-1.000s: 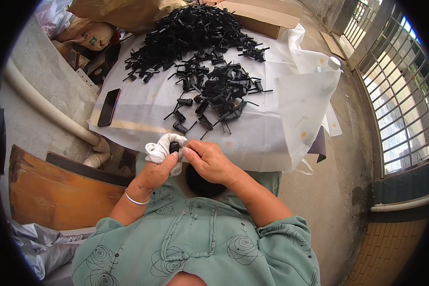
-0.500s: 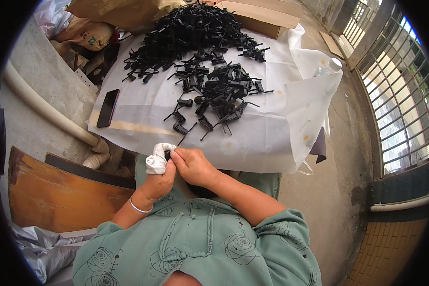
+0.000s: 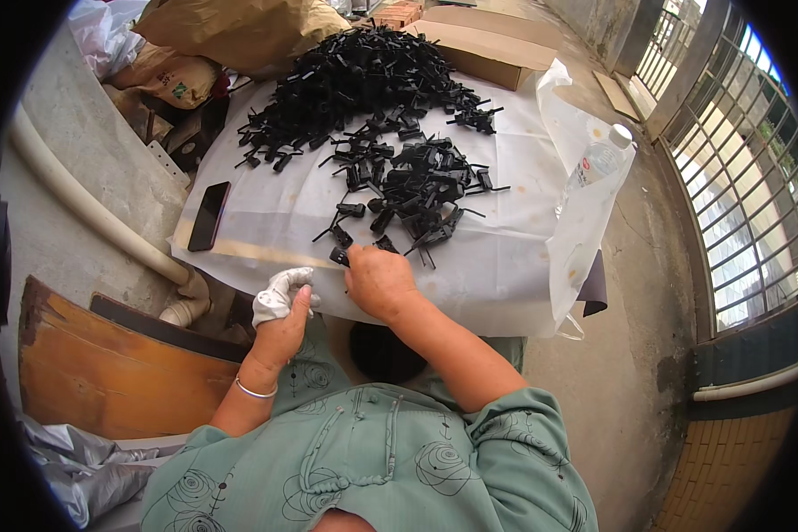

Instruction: Manually assemble small black plastic components at a workstation.

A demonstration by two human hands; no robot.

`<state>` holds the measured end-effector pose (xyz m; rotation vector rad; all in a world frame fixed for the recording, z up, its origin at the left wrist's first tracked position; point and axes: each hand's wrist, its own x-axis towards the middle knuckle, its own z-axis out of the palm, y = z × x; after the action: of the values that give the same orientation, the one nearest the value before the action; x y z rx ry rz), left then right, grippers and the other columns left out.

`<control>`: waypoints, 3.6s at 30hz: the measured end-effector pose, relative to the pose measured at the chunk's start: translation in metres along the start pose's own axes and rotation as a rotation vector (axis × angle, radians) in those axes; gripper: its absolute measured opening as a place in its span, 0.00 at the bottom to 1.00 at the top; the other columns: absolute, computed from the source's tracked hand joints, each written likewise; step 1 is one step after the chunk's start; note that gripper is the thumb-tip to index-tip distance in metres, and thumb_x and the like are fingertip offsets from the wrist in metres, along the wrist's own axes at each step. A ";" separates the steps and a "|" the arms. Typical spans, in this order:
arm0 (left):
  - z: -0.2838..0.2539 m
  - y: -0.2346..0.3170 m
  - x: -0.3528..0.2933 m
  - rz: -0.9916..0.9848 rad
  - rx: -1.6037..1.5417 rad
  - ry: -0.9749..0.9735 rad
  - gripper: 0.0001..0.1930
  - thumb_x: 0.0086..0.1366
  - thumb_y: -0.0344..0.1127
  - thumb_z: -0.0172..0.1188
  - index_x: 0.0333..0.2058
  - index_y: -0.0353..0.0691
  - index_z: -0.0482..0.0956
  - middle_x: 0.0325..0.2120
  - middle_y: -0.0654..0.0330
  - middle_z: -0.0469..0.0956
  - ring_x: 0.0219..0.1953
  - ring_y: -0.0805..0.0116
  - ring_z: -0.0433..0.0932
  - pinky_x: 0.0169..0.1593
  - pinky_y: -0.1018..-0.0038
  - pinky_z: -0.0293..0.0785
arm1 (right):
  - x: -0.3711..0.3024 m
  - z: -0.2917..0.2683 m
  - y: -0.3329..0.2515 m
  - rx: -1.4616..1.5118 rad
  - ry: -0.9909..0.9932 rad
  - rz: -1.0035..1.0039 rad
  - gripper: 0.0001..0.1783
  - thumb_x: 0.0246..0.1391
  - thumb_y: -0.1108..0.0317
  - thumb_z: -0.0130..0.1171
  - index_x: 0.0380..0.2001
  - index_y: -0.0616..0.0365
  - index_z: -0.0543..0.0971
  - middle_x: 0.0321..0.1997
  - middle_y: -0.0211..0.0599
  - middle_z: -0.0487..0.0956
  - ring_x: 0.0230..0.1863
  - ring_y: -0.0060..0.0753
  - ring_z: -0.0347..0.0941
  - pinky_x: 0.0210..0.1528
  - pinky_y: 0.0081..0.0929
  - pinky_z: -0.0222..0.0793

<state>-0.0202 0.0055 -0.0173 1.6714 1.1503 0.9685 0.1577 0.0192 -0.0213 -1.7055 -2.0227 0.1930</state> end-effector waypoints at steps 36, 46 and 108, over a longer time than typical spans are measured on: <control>0.030 0.036 -0.004 0.280 0.074 -0.015 0.17 0.53 0.23 0.56 0.43 0.29 0.71 0.33 0.55 0.75 0.33 0.71 0.74 0.38 0.78 0.71 | -0.043 -0.036 -0.018 0.834 -0.058 0.123 0.15 0.58 0.66 0.47 0.21 0.63 0.69 0.16 0.38 0.65 0.20 0.24 0.57 0.23 0.26 0.58; 0.020 0.033 0.005 -0.083 -0.520 -0.166 0.14 0.63 0.28 0.49 0.47 0.37 0.62 0.30 0.65 0.70 0.25 0.81 0.65 0.29 0.85 0.65 | -0.048 -0.040 -0.001 0.758 -0.041 0.144 0.08 0.55 0.67 0.52 0.28 0.62 0.75 0.21 0.33 0.71 0.23 0.23 0.63 0.26 0.20 0.62; 0.043 0.032 0.019 0.102 -0.443 -0.333 0.16 0.56 0.25 0.56 0.44 0.33 0.69 0.34 0.62 0.74 0.35 0.81 0.69 0.35 0.83 0.70 | -0.036 -0.039 0.014 0.913 0.075 0.154 0.06 0.51 0.70 0.58 0.28 0.59 0.72 0.19 0.18 0.65 0.20 0.14 0.57 0.21 0.16 0.56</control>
<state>0.0332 0.0078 0.0009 1.4651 0.5832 0.8874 0.1917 -0.0200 -0.0024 -1.2236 -1.3837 0.9248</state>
